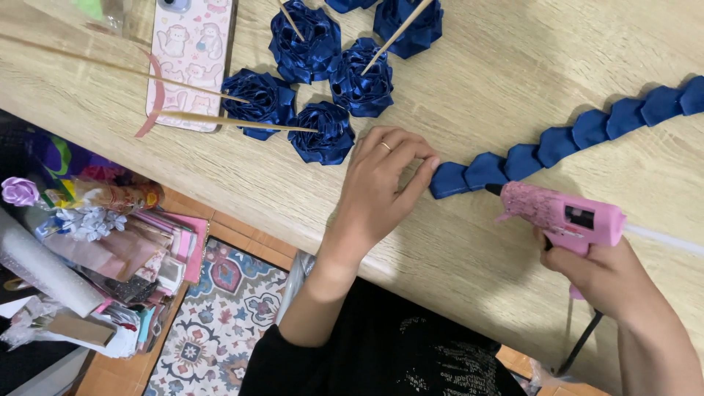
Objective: The person assembles a long chain of blue satin petals using a hot glue gun, then inserts a wooden skewer into the chain and rolls it into a rose shape. The finished rose is held up for display.
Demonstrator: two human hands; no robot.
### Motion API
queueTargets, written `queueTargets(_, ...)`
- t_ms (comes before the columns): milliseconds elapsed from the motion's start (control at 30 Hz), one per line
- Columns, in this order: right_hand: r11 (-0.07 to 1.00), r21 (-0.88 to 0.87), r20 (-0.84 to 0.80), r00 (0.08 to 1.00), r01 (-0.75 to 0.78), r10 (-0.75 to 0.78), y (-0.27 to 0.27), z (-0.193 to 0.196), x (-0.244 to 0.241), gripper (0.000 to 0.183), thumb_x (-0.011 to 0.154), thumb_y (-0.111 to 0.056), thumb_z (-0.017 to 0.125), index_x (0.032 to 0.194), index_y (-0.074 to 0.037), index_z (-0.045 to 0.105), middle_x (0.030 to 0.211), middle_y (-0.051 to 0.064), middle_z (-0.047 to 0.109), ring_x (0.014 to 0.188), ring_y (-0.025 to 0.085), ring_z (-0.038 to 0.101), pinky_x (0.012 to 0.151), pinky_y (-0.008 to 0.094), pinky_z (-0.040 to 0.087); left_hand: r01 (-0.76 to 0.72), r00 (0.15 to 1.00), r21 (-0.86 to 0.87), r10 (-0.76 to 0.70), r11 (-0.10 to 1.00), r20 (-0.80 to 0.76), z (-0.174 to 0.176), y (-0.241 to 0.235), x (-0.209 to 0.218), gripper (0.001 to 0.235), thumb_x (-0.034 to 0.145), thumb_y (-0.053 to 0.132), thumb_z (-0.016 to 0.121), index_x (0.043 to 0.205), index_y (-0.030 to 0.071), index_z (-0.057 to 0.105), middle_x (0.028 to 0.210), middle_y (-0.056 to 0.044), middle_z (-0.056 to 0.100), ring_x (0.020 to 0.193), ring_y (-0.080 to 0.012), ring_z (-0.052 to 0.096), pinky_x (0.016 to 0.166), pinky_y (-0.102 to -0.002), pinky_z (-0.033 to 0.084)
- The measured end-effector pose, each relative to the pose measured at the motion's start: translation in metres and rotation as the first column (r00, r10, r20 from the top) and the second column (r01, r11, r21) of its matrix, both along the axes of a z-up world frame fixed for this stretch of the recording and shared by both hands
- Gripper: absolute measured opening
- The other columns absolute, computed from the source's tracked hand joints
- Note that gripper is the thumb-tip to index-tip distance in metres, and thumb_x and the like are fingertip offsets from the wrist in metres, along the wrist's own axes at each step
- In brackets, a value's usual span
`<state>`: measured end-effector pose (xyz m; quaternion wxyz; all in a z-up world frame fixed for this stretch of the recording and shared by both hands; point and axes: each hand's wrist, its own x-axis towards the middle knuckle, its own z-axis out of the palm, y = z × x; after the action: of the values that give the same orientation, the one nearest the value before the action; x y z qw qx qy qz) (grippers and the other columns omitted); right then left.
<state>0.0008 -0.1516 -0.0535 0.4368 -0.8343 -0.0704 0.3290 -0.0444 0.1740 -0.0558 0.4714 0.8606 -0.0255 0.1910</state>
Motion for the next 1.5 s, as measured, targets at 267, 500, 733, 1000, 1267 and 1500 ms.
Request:
queueTargets(267,1.0,-0.015,0.018,1.0,-0.004,0.004,0.014,0.024,0.005,0.012,0.08,0.008,0.059,0.086,-0.003,0.059,0.076,0.007,0.055,0.068,0.019,0.052,0.062,0.033,0.04,0.005,1.0,0.008,-0.005,1.0,-0.001,0.0,0.0,0.0,0.018,0.102,0.023,0.057,0.099,0.009,0.068,0.1,-0.003,0.066,0.102,-0.0242,0.057,0.091,-0.038,0.044)
queueTargets(500,0.995,-0.094,-0.025,0.999,0.043,-0.045,0.02,0.03,0.005,0.013,0.077,0.005,0.057,0.086,-0.003,0.06,0.075,0.007,0.054,0.06,0.018,0.049,0.037,0.032,0.033,0.004,1.0,0.011,-0.004,1.0,0.0,0.0,0.0,0.001,0.018,0.102,0.023,0.057,0.099,0.009,0.068,0.098,-0.003,0.066,0.102,-0.0252,0.056,0.091,-0.038,0.045)
queueTargets(733,0.998,0.048,0.034,0.998,-0.052,0.051,0.012,0.02,0.006,0.01,0.081,0.004,0.057,0.081,-0.006,0.055,0.073,0.004,0.05,0.062,0.016,0.046,0.058,0.03,0.036,0.018,1.0,0.004,-0.018,1.0,0.0,0.001,0.001,0.001,0.019,0.102,0.023,0.057,0.099,0.008,0.067,0.099,-0.004,0.066,0.101,-0.0248,0.056,0.091,-0.038,0.045)
queueTargets(1000,0.981,-0.183,-0.02,0.997,0.066,-0.071,0.019,0.027,-0.005,0.027,0.082,0.008,0.058,0.105,-0.006,0.062,0.071,0.003,0.04,0.062,0.017,0.038,0.057,0.033,0.031,0.003,0.999,0.03,-0.002,1.0,-0.038,-0.001,-0.001,0.001,0.019,0.102,0.024,0.058,0.101,0.009,0.068,0.102,-0.003,0.067,0.104,-0.0246,0.056,0.093,-0.038,0.045)
queueTargets(1267,0.981,-0.163,-0.019,0.994,0.102,-0.107,0.024,0.033,-0.012,0.056,0.083,0.008,0.057,0.136,-0.01,0.06,0.083,0.004,0.056,0.066,0.015,0.045,0.058,0.028,0.036,0.092,0.987,0.124,-0.073,0.988,-0.144,0.005,-0.002,0.002,0.033,0.103,0.038,0.049,0.103,0.008,0.065,0.132,-0.013,0.053,0.132,-0.0316,0.043,0.108,-0.049,0.036)
queueTargets(1500,0.946,-0.123,0.081,0.953,0.301,-0.293,-0.031,-0.001,-0.021,0.008,0.083,0.0,0.075,0.087,0.001,0.068,0.064,0.009,0.054,0.054,0.021,0.051,0.046,0.036,0.047,0.096,0.989,0.207,-0.07,0.974,-0.129,0.0,-0.004,0.003,0.021,0.099,0.028,0.06,0.088,0.01,0.064,0.137,-0.014,0.053,0.135,-0.033,0.043,0.104,-0.051,0.037)
